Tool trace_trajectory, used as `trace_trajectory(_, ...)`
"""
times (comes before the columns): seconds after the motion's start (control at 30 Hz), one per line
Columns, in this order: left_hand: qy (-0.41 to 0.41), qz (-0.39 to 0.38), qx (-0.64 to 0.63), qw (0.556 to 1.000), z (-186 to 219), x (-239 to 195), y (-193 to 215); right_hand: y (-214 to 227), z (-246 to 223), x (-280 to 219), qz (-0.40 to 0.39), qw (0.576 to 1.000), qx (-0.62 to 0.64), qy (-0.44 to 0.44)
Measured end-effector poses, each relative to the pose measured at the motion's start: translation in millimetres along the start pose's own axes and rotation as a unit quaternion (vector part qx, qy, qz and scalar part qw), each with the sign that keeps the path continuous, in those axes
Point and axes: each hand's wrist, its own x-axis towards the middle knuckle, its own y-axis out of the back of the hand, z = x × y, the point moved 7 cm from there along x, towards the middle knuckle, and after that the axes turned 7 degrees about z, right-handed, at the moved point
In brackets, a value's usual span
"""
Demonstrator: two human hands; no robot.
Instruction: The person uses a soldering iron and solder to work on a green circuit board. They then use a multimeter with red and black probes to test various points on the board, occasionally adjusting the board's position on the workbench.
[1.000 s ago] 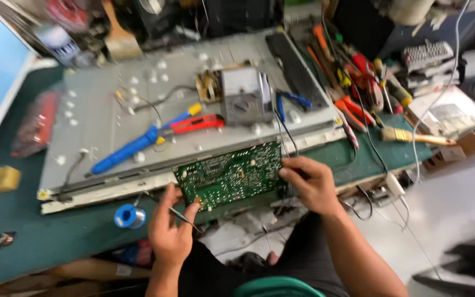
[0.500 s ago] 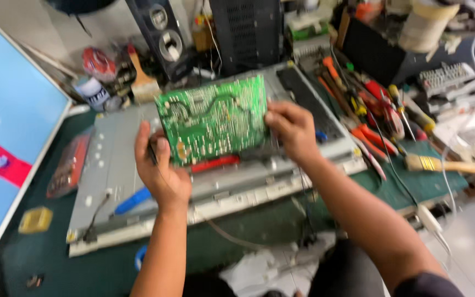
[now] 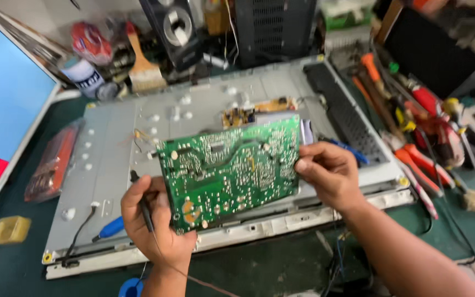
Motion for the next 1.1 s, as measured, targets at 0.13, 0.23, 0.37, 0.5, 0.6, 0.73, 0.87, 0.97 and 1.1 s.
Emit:
trace_trajectory(0.13,0.005,0.056,-0.064,0.996,-1,6,-6,-2,1,5,-0.018,1.000,0.012,0.006)
trace_trajectory(0.23,-0.001,0.069,-0.064,0.996,-1,6,-4,4,6,1,-0.002,1.000,0.007,-0.015)
trace_trajectory(0.37,-0.008,0.034,-0.076,0.996,-2,9,-7,-6,-5,5,-0.010,1.000,0.019,-0.012)
trace_trajectory(0.5,-0.012,0.039,-0.067,0.997,-2,9,-9,-4,-5,5,-0.008,1.000,0.017,-0.015)
trace_trajectory(0.6,-0.010,0.050,-0.075,0.996,-4,9,-8,-2,-3,6,-0.002,0.999,0.035,-0.026)
trace_trajectory(0.73,-0.027,0.034,-0.058,0.997,3,7,-10,-2,-2,5,-0.025,0.997,0.059,-0.034)
trace_trajectory(0.87,-0.034,0.028,-0.054,0.998,11,7,-15,3,3,4,-0.022,0.996,0.069,-0.056)
trace_trajectory(0.97,-0.036,0.029,-0.063,0.997,15,7,-19,-3,-1,5,-0.043,0.994,0.080,-0.056)
trace_trajectory(1.1,-0.048,0.028,-0.057,0.997,16,7,-17,-1,2,4,-0.037,0.993,0.090,-0.073)
